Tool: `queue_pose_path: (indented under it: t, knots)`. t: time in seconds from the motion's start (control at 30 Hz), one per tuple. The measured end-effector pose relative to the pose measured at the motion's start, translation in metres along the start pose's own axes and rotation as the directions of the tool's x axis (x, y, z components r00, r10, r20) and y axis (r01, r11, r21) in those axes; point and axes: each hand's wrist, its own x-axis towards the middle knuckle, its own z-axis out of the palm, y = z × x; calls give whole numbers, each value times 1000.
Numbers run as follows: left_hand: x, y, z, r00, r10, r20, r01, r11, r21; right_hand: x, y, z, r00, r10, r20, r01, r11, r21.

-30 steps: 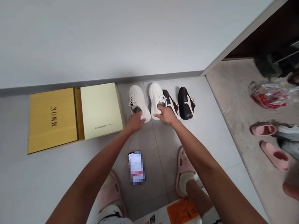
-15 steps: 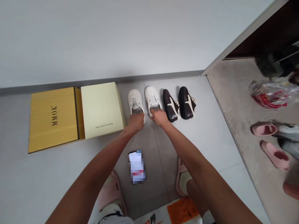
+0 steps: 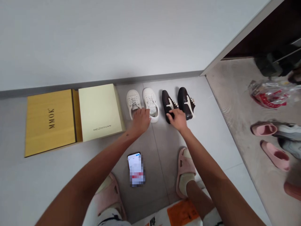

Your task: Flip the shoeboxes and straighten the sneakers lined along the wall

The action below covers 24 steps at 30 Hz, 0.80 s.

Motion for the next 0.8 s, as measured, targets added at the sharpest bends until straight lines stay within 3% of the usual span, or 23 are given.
queue_pose_path:
  t: [0.1,0.23,0.33,0.43,0.5,0.6,0.67,0.8]
  knots:
    - [12,27,-12,974,221,43,-222,975,23,-7,61,-21,983,147,-109,-146,989,19]
    - [31,100,-4,883,463,79,-464,886,2,-4,112,-38,943,321,-83,-323,947,-2]
    - [50,161,25,849,516,112,-513,856,-56,3,124,-40,911,411,-12,-411,911,-18]
    - [68,194,56,920,375,112,-370,927,-69,13,124,-39,861,480,168,-489,872,15]
    - [76,197,72,944,297,145,-291,955,-58,18,123,-37,823,496,276,-528,847,52]
    - [81,183,82,945,269,186,-267,963,-35,23,118,-34,798,488,354,-539,841,55]
    - [82,171,82,948,250,196,-249,968,-28,25,114,-32,809,455,372,-506,861,47]
    - [80,152,75,963,211,170,-203,977,-65,28,104,-31,879,357,316,-372,928,-13]
